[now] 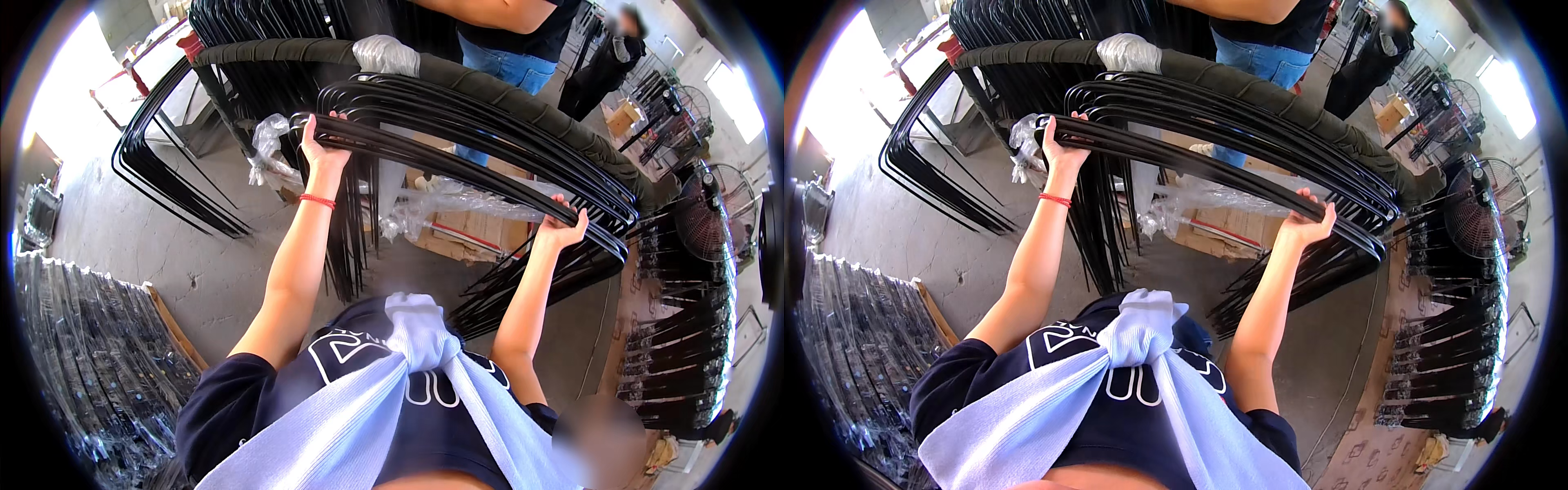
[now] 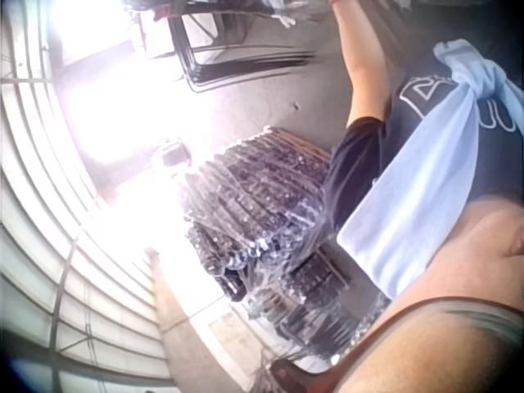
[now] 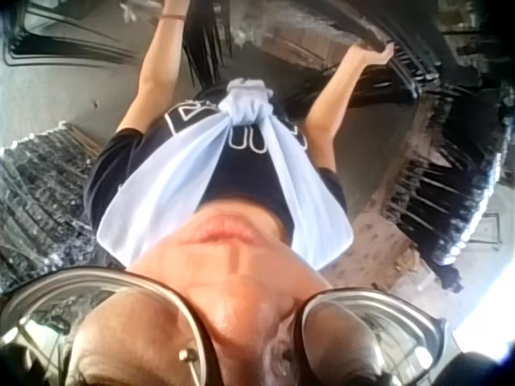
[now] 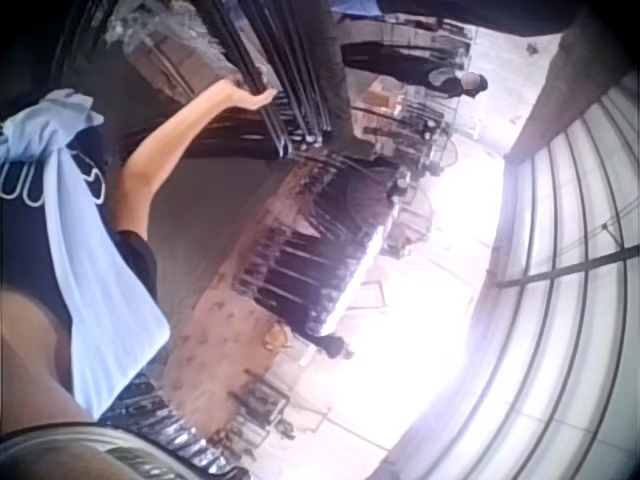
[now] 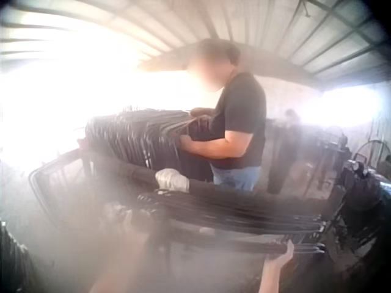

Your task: The person picks up black metal frames from a pile and stacks them onto a cart. They handle the frames one by one or in small groups, aligning them before placing them on the stack.

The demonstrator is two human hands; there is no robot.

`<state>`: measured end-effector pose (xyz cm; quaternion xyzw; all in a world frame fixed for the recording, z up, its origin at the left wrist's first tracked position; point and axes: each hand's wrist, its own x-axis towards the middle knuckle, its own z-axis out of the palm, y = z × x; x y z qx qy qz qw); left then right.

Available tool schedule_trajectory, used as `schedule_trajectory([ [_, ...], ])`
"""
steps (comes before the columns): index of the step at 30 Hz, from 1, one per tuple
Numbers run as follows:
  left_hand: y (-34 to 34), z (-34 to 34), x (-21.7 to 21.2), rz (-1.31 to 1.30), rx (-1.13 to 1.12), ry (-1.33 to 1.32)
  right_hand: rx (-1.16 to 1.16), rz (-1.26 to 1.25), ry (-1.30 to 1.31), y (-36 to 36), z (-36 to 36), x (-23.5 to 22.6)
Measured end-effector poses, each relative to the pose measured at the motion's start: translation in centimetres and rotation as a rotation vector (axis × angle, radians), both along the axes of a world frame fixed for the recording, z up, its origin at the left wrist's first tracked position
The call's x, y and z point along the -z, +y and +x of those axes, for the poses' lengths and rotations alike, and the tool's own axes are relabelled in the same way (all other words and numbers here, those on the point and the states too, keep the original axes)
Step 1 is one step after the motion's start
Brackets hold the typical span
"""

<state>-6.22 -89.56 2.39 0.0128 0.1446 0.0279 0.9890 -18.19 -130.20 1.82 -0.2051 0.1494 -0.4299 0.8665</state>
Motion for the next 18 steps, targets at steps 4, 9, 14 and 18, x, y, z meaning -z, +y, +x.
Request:
schedule_trajectory([
  [4,-0.1,0.2,0.2,-0.012,0.003,-0.039,0.015,0.032,0.039,-0.2,1.3,-0.3],
  [9,0.7,-2.9,0.3,-0.02,0.004,-0.156,0.004,0.04,-0.095,0.7,-2.9,-0.5],
  [14,4.3,-9.3,0.3,0.051,0.094,-0.389,0.016,0.079,-0.205,3.4,-10.0,-1.2],
  [18,5.1,-13.9,-1.0,-0.005,0.104,-0.326,-0.009,0.118,-0.14,4.6,-15.6,-2.6],
])
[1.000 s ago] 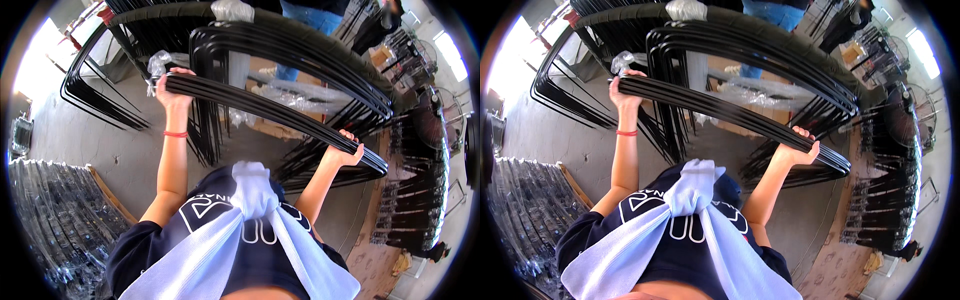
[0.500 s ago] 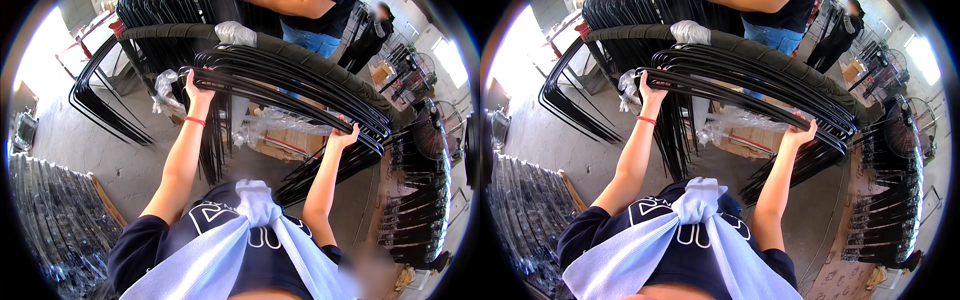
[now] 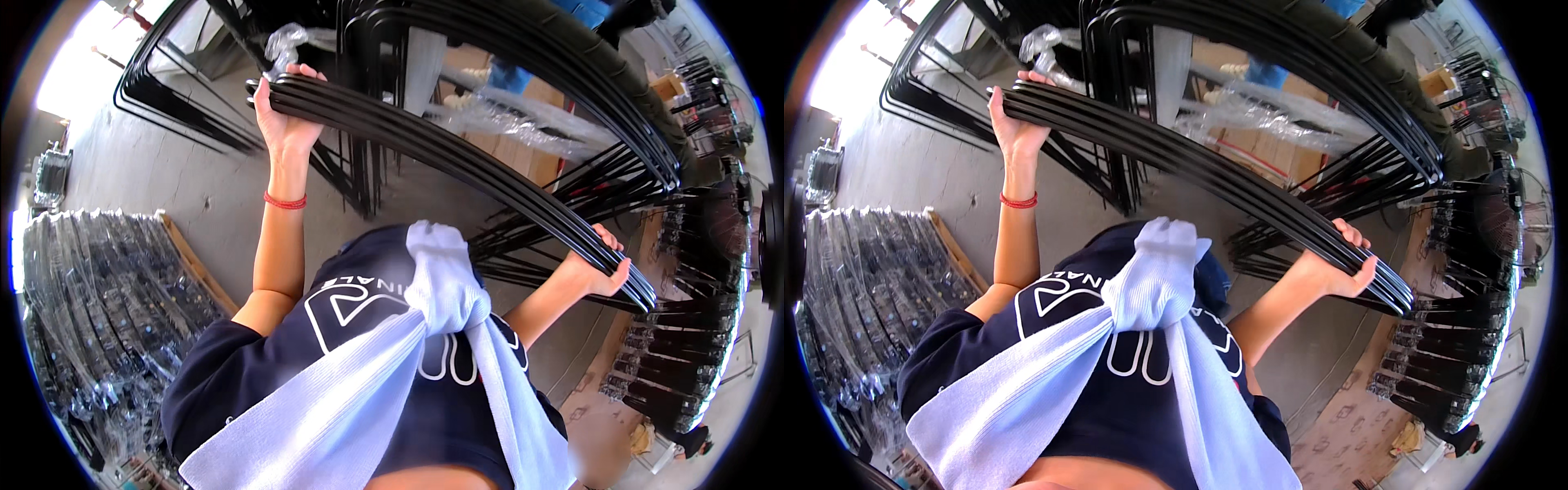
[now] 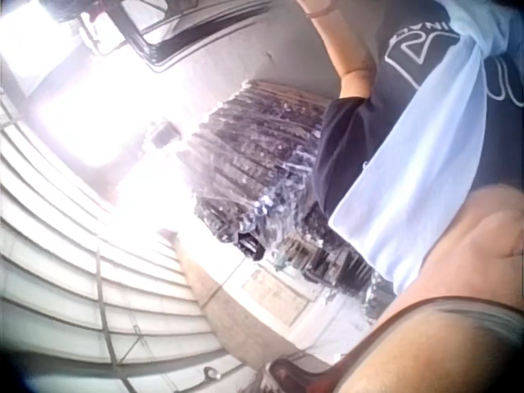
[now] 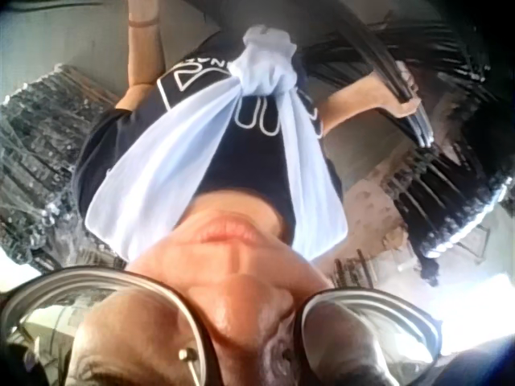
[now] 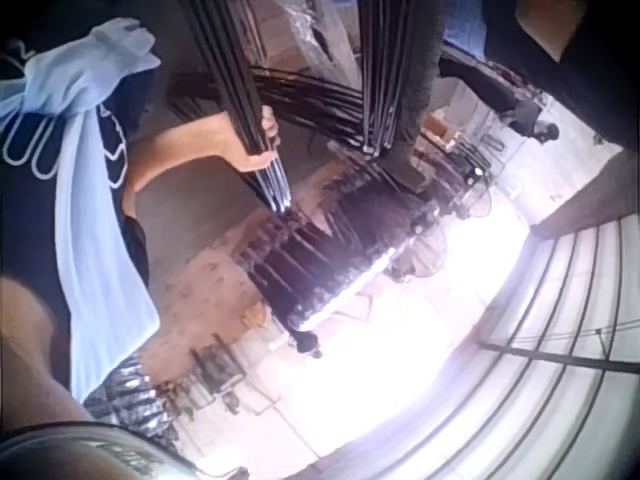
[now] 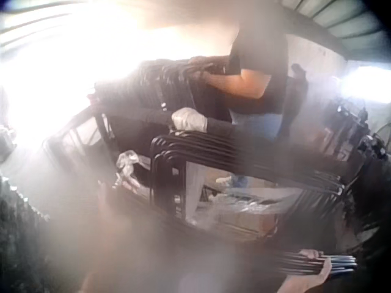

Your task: The person picks up black metal frames from a pile and stacks them onto a cart. They handle the frames one by one or in small groups, aligning them before placing them on the stack.

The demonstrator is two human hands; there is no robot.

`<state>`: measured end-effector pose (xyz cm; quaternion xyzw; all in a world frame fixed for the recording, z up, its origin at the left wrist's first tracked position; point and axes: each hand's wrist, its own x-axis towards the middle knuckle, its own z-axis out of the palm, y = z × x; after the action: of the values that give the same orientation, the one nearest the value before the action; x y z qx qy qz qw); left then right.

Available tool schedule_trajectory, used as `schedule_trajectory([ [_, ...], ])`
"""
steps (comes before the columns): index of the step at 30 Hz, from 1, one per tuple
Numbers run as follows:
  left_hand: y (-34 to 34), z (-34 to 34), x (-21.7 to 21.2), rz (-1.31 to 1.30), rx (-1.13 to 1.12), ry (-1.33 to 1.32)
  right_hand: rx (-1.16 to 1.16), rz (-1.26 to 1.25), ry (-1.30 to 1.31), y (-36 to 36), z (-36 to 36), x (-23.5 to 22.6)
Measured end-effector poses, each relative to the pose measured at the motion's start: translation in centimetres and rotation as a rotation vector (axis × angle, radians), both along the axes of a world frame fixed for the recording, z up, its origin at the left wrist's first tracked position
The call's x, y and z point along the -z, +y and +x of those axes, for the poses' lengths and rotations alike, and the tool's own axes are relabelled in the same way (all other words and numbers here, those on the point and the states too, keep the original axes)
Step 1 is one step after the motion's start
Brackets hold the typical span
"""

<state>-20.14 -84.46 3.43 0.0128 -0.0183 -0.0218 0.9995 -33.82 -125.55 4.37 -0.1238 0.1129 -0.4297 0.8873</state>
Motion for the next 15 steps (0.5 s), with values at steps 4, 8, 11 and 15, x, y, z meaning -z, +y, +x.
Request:
schedule_trajectory([
  [4,0.3,-3.3,-1.6,-0.055,0.101,-0.084,-0.018,0.034,-0.048,-0.8,-3.3,-1.0],
  [8,0.4,-5.0,-3.4,-0.04,0.103,-0.107,-0.003,0.036,-0.064,-0.5,-4.7,-2.8],
  [11,0.3,-6.6,-4.3,-0.026,0.112,-0.165,0.033,0.046,-0.036,-0.3,-5.5,-4.0],
  [15,0.6,-8.0,-4.7,-0.09,0.093,-0.119,-0.014,0.057,-0.067,-0.1,-6.1,-4.1],
])
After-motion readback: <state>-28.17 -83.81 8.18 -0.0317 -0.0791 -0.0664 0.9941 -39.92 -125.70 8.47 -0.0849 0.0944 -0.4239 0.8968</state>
